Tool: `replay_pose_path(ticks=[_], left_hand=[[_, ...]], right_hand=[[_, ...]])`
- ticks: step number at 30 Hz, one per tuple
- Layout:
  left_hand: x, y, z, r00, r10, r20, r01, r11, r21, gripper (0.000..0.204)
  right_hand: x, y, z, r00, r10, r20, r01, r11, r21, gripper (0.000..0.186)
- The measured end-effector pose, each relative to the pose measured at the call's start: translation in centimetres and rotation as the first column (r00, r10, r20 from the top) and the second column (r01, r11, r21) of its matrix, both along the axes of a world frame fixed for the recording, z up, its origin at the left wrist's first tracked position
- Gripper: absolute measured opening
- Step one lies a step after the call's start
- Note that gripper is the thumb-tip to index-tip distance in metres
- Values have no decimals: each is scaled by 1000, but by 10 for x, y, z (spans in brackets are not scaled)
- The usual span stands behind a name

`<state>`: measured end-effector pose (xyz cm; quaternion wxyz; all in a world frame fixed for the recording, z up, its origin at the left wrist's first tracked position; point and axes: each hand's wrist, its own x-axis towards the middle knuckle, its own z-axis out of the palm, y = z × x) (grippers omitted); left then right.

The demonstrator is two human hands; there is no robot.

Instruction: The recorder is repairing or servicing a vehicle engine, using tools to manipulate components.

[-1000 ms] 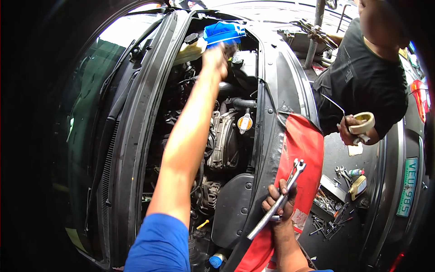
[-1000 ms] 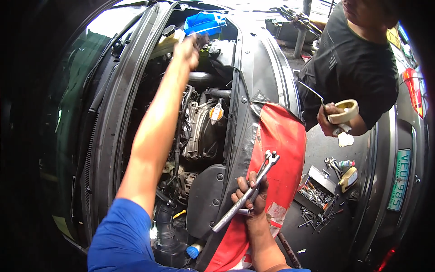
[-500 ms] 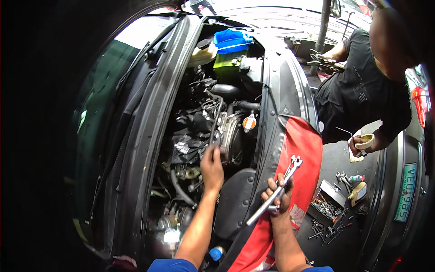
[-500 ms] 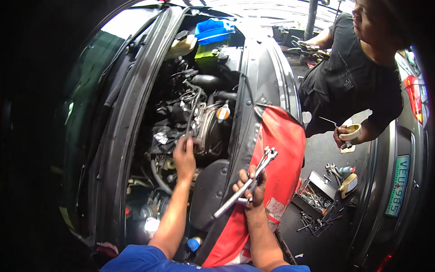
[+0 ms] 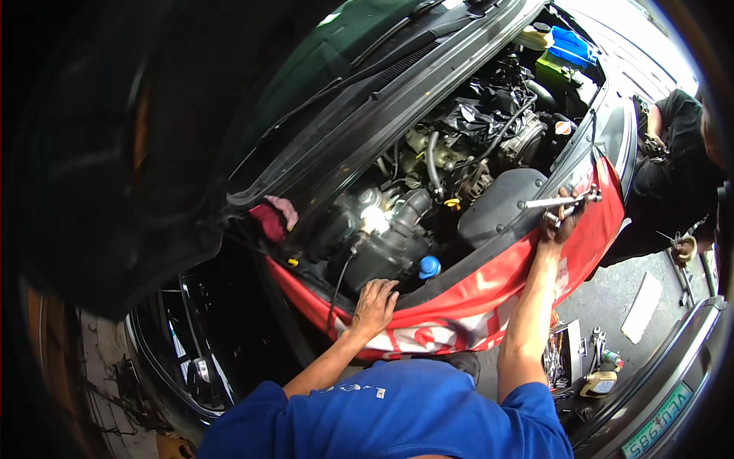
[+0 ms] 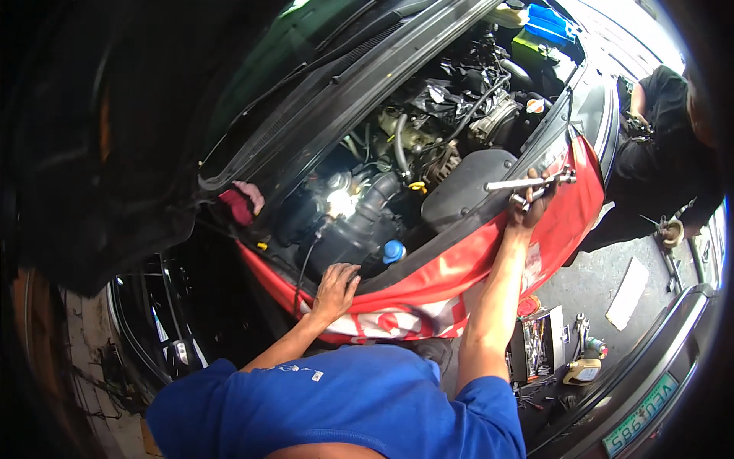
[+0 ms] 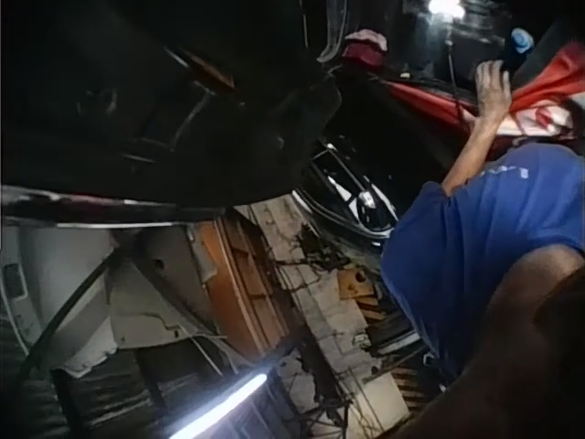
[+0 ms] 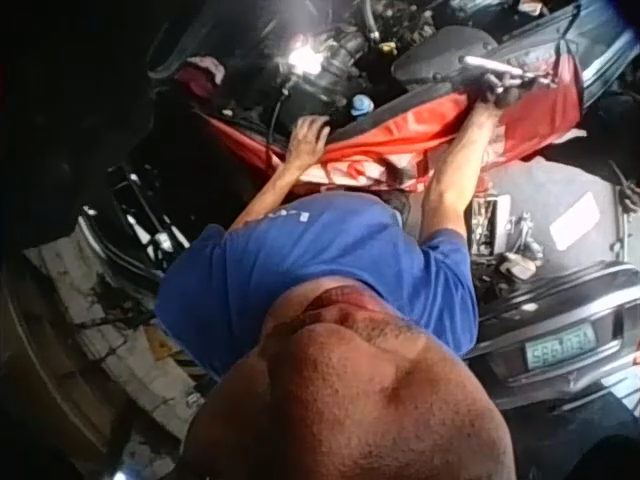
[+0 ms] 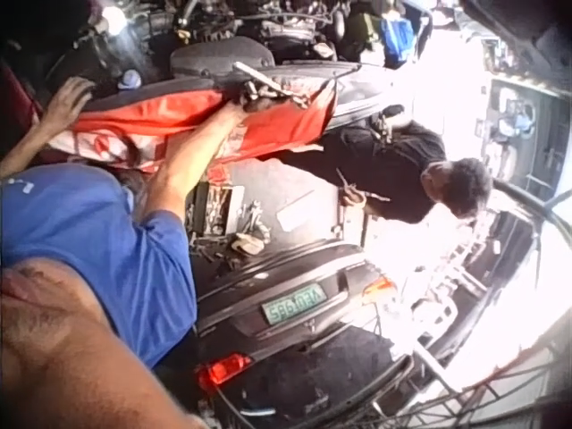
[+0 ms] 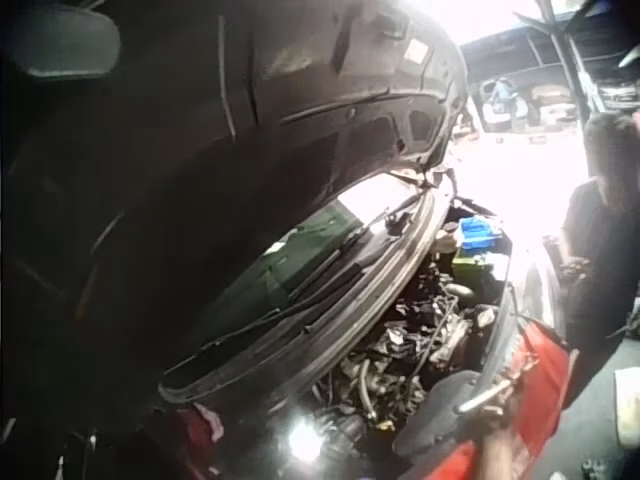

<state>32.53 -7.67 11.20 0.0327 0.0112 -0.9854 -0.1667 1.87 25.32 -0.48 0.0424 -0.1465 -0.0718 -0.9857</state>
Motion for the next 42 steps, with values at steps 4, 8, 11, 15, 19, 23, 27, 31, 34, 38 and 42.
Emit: replay_pose_path(ticks=[4, 8, 11, 15, 19, 23, 27, 31, 34, 38, 42], left_hand=[[50, -7, -18, 991, 20, 132, -29, 997, 66, 35], [71, -12, -25, 997, -69, 44, 68, 997, 36, 40], [63, -30, -12, 990, -122, 75, 101, 968, 231, 33], [13, -72, 22, 919, 34, -392, 28, 988, 150, 30], [-46, -147, 55, 663, 332, -671, -234, 943, 235, 62], [-83, -203, 62, 508, 558, -656, -574, 787, 226, 76], [-91, -200, 65, 420, 815, -398, -787, 546, 286, 73], [-61, -246, 45, 588, 520, -619, -466, 844, 266, 43], [-36, -214, 37, 628, 52, -776, -321, 926, -198, 36], [11, -127, 26, 692, -265, -671, 252, 960, -119, 36], [78, -92, -14, 756, -370, -541, 448, 894, 15, 35]], right_hand=[[24, -1, 9, 992, -47, 118, 29, 988, 154, 32], [99, -19, 35, 965, 4, 261, -62, 974, 216, 31], [175, -46, 60, 929, 69, 363, -181, 942, 284, 32], [279, -65, 55, 861, 68, 503, -287, 883, 372, 34], [372, -75, 45, 831, 103, 547, -349, 862, 368, 35], [440, -79, 41, 810, 98, 578, -371, 849, 377, 35], [491, -74, 24, 787, -15, 616, -321, 843, 431, 34], [533, -81, 25, 771, -82, 632, -274, 853, 444, 32], [564, -84, 11, 722, -112, 682, -255, 874, 413, 34], [599, -88, -17, 574, -388, 721, -303, 718, 627, 34], [602, -112, -5, 459, -323, 828, -455, 715, 531, 28]])
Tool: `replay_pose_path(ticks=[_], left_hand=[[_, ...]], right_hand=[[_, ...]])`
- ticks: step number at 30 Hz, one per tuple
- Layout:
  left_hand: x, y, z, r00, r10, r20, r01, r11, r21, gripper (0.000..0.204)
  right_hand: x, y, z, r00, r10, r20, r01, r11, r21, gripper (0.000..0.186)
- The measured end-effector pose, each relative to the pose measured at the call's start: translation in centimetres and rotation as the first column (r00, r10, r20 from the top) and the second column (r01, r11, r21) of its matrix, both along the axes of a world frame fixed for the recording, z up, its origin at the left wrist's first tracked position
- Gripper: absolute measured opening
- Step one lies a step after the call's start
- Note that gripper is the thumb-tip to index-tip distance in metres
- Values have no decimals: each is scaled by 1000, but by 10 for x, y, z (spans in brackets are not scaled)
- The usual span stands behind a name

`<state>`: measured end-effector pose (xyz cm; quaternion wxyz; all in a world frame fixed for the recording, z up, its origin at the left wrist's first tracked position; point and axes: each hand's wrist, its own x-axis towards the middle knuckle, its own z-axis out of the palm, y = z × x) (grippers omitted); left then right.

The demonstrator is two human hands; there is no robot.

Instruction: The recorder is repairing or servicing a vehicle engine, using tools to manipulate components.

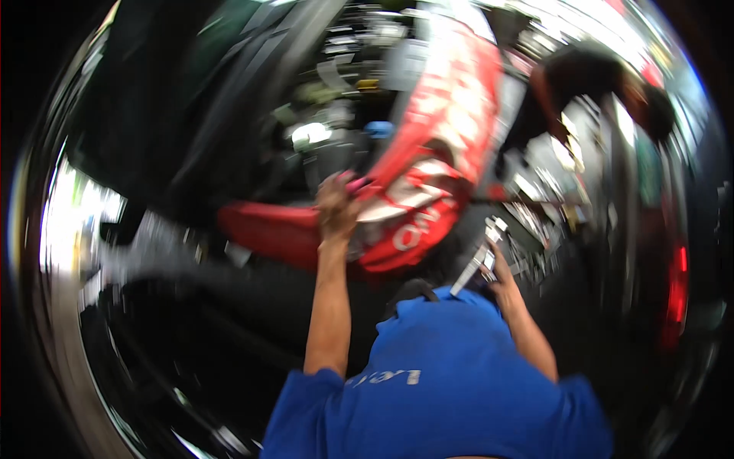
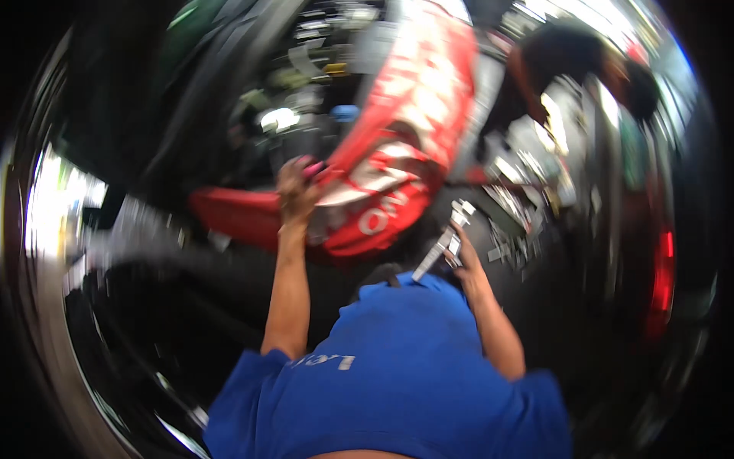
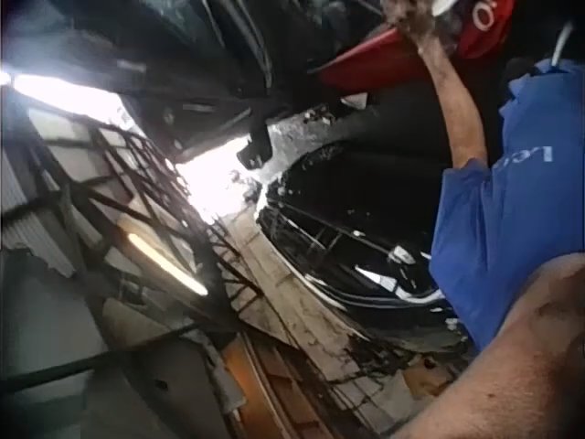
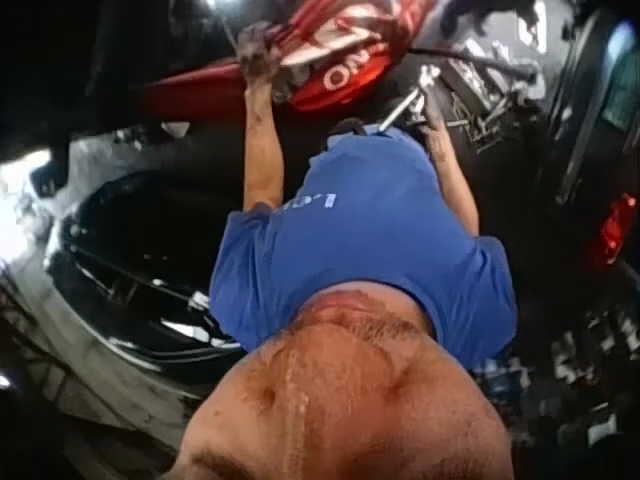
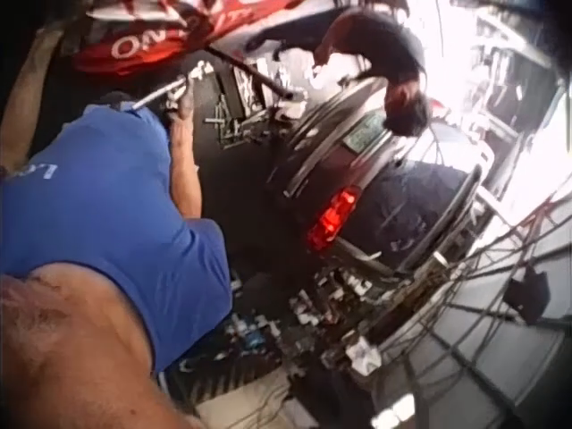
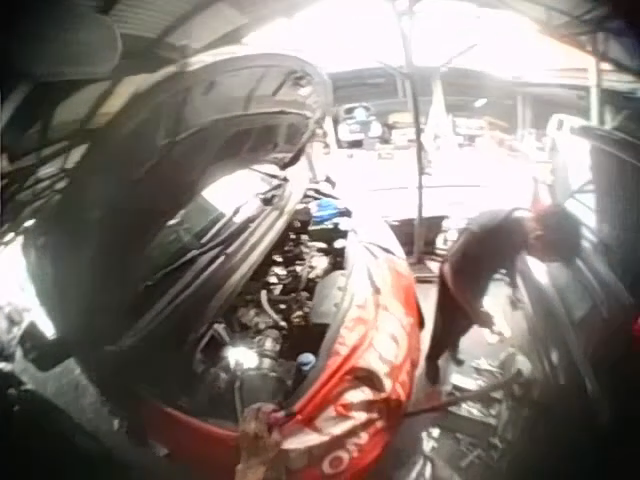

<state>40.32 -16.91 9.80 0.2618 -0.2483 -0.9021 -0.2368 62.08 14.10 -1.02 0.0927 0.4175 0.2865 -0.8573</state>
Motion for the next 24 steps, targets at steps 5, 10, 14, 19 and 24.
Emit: replay_pose_path(ticks=[5, 10, 14, 19, 24], left_hand=[[11, -11, -40, 994, -68, 88, 80, 987, -142, 33], [15, 18, -37, 963, 148, 224, -92, 965, -246, 36], [16, 9, -40, 943, 185, 277, -117, 962, -245, 32], [24, 3, -28, 963, 253, 90, -222, 939, -263, 29], [148, 78, -100, 933, 127, -336, -101, 990, 94, 28]], right_hand=[[4, -3, 6, 991, 100, -86, -105, 992, -64, 32], [66, 21, -26, 995, -52, -91, 28, 968, -250, 30], [142, 46, -41, 996, -89, -25, 79, 959, -272, 31], [230, 86, -142, 990, -137, 36, 141, 965, -221, 32], [327, 144, -278, 970, -245, -7, 241, 959, -146, 33]])
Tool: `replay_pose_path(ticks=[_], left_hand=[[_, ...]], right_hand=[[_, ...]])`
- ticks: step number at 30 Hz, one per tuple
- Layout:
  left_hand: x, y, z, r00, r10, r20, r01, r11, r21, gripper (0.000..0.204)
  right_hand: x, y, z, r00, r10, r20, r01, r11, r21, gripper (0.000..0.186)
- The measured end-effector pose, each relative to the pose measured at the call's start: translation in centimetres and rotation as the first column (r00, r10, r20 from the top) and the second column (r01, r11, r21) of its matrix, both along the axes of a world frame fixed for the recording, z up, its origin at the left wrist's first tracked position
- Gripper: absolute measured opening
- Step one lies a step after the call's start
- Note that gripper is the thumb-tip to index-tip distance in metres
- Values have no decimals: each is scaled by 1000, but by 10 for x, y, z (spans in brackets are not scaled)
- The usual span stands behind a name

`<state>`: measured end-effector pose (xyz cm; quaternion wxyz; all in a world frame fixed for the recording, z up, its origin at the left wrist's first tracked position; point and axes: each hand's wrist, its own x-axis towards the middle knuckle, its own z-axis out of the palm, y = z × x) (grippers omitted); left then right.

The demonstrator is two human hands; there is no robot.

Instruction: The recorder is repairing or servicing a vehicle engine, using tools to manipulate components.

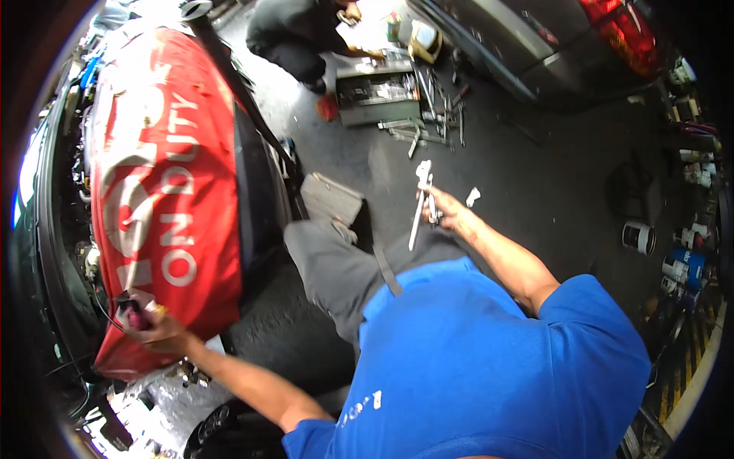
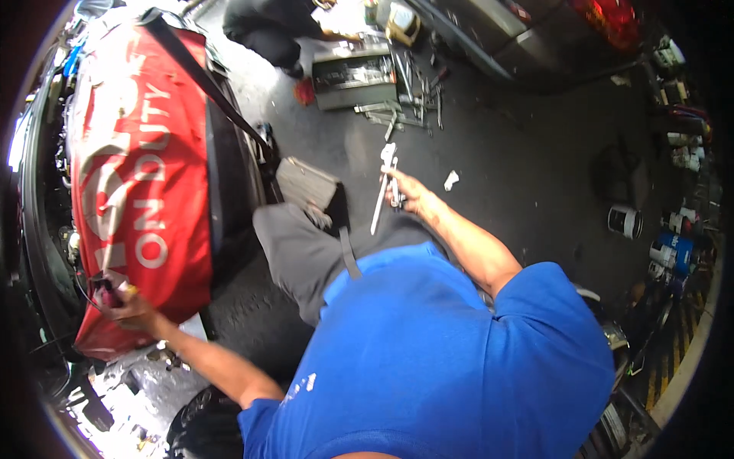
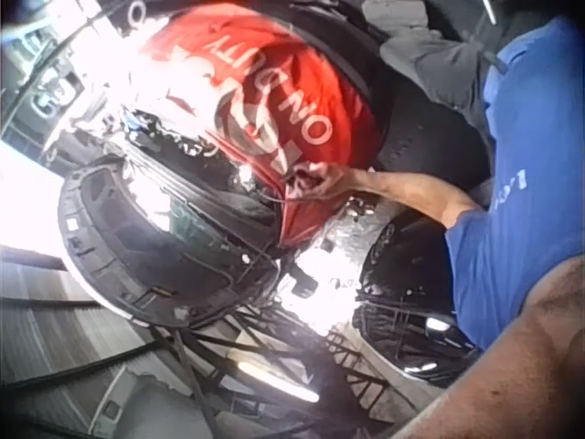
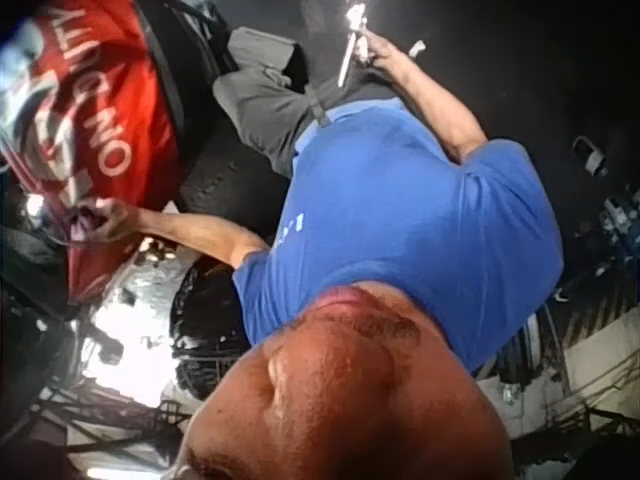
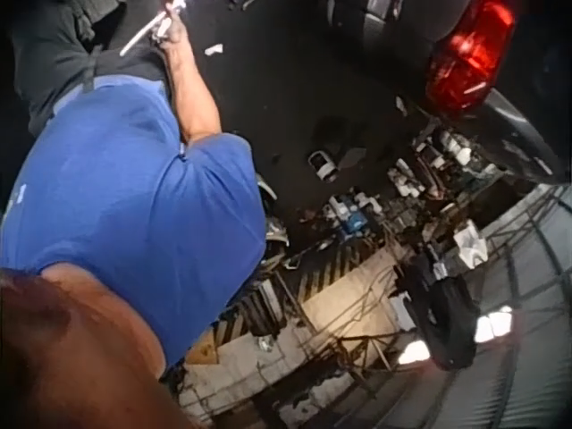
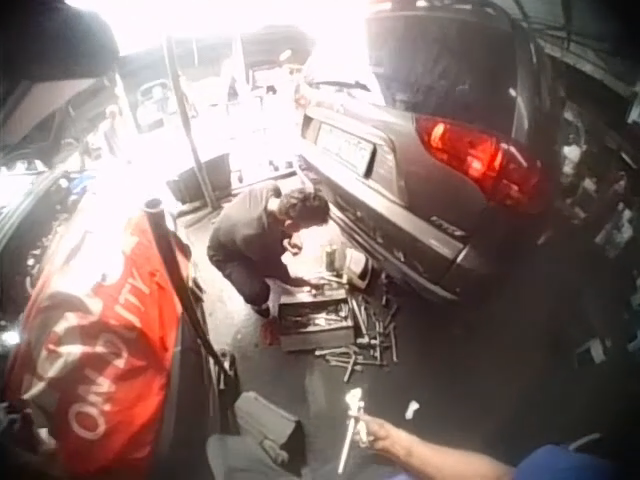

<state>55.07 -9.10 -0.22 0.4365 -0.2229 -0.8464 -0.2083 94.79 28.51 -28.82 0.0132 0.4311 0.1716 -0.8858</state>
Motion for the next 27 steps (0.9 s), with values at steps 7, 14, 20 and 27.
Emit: replay_pose_path(ticks=[7, 14, 20, 27], left_hand=[[249, 30, -230, 637, -76, 767, 252, 961, -114, 25], [289, 28, -250, -28, 58, 998, 208, 977, -51, 37], [277, 48, -306, -493, 179, 852, 189, 977, -96, 62], [167, 213, -314, -379, -235, 895, -30, 970, 242, 40]], right_hand=[[117, -7, -6, 887, -449, 105, 455, 889, -45, 31], [165, 31, -17, 696, -664, 273, 675, 735, 65, 30], [128, 71, -25, 725, -595, 348, 614, 787, 65, 28], [67, 155, -24, 858, -397, 326, 412, 911, 24, 30]])
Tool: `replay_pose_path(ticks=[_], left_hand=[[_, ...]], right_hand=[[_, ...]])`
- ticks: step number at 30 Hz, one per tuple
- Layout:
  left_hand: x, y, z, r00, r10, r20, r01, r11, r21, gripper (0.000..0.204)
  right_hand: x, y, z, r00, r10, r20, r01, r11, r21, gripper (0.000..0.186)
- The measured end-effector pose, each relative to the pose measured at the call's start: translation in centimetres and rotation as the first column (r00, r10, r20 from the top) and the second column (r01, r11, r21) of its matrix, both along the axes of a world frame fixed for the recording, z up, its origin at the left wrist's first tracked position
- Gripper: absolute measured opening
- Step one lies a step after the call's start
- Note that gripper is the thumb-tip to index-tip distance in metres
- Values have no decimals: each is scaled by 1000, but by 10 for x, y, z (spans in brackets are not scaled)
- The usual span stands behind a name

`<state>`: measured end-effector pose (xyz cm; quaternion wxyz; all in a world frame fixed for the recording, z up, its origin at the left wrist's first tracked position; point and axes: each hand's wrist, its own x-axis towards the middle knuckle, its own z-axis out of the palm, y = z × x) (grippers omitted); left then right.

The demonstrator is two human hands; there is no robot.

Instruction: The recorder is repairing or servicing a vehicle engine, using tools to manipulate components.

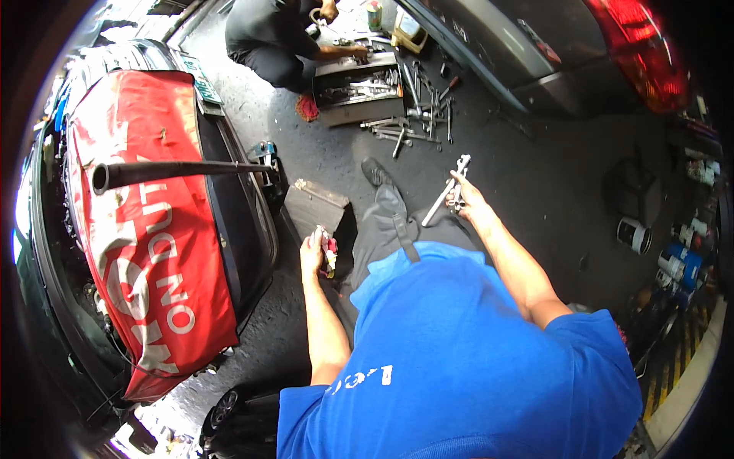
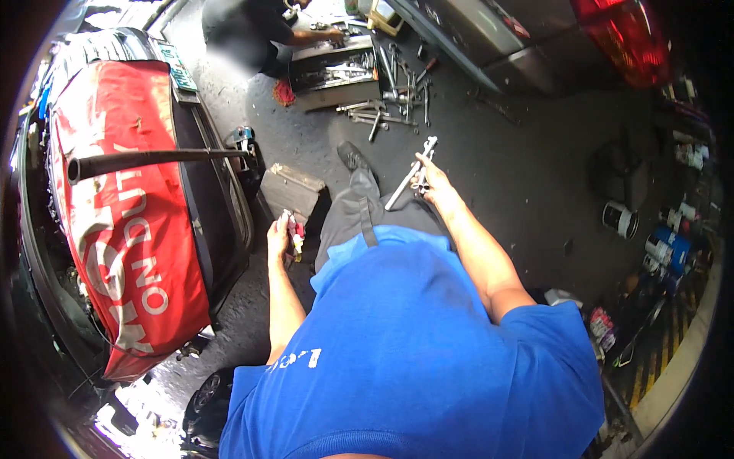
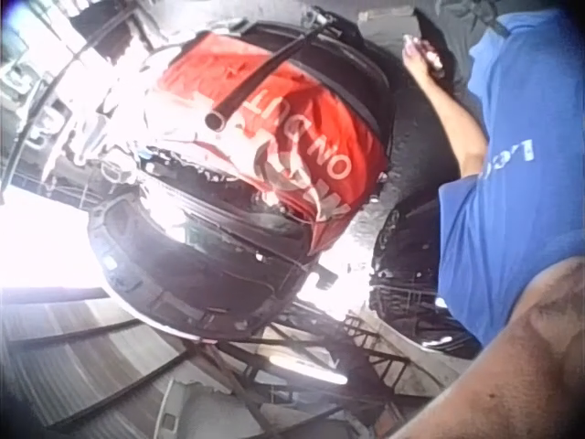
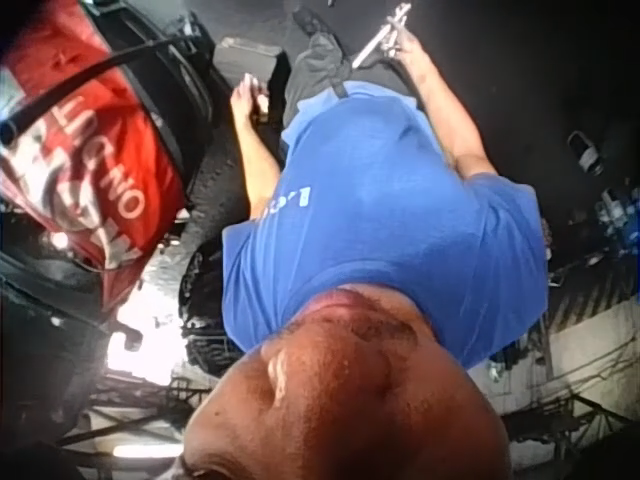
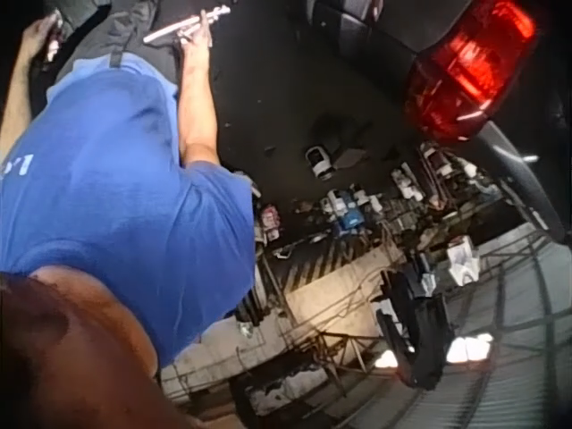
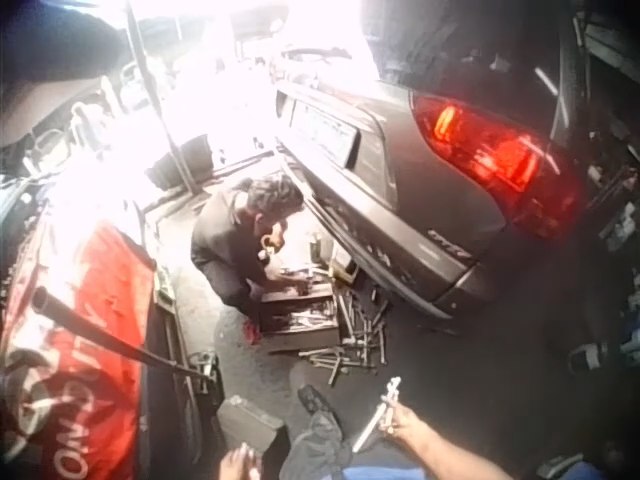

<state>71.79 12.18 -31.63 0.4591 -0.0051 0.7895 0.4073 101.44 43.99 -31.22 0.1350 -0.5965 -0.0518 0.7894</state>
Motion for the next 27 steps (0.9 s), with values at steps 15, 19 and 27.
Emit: replay_pose_path(ticks=[15, 19, 27], left_hand=[[68, -1, 32, 986, -155, -60, 119, 910, -396, 40], [127, -18, 27, 962, -260, 81, 251, 730, -635, 43], [159, 14, 0, 968, 213, 130, -57, 696, -716, 43]], right_hand=[[-95, 148, -228, 944, 163, 286, -199, 975, 100, 26], [-97, 184, -343, 885, 296, 360, -337, 940, 55, 28], [-142, 261, -468, 576, 557, 598, -716, 697, 41, 62]])
